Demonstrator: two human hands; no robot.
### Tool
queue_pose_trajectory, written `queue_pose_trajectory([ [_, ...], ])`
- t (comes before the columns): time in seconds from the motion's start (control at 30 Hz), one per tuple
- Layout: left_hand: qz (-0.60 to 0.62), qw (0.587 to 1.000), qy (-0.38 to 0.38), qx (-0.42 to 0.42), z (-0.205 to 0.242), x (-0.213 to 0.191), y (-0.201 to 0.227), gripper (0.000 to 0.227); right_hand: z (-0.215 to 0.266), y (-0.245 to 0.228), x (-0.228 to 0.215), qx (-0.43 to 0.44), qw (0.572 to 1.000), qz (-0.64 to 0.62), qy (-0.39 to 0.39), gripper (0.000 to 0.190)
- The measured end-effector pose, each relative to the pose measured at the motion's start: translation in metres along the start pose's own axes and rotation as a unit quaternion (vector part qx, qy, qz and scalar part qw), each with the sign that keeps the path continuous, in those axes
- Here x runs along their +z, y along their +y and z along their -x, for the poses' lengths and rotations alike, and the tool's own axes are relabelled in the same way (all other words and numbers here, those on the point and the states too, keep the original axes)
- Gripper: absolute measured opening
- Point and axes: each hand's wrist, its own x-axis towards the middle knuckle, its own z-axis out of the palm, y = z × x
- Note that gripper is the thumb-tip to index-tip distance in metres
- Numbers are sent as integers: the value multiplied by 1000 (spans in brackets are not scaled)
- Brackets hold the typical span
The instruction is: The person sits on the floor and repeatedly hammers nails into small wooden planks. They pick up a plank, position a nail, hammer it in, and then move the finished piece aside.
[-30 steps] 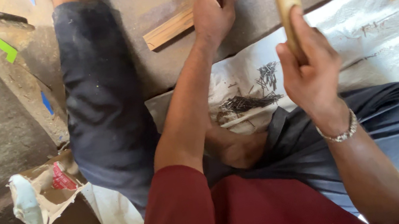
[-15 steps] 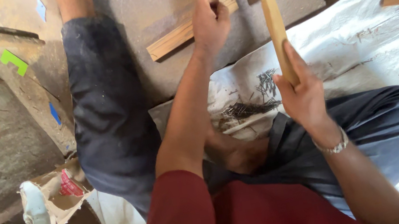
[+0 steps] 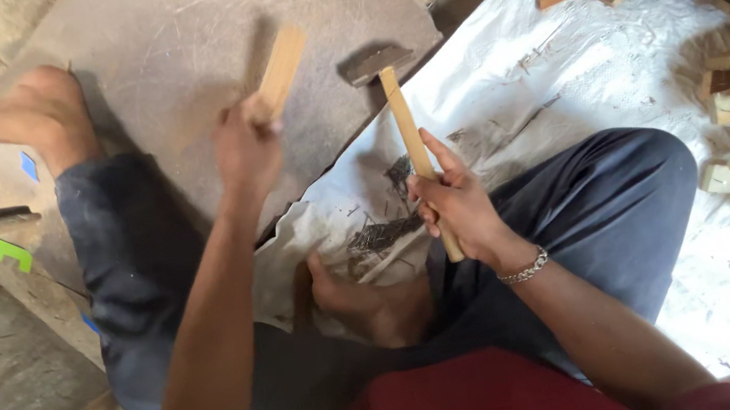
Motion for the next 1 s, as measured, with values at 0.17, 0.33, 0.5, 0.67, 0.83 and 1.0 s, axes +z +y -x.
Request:
queue_pose_trajectory([
  [0.17, 316, 937, -128, -72, -49, 72, 152, 43, -3, 0, -3, 5, 1000, -1, -3, 76],
  [0.33, 490, 801, -166, 300, -51, 166, 343, 83, -14, 21, -15, -33, 999, -16, -32, 41],
  [0.5, 322, 879, -191, 295, -71, 197, 317, 90, -18, 27, -15, -38, 999, -11, -22, 38],
  [0.67, 297, 949, 3, -107, -148, 178, 187, 60, -13, 3, -2, 21, 999, -41, -21, 77],
  [0.83, 258, 961, 72, -60, -203, 172, 159, 40, -14, -19, 7, 41, 998, -39, -22, 79],
  [1.0, 349, 929, 42, -118, -203, 172, 166, 30, -15, -23, 7, 50, 998, -32, -20, 79],
])
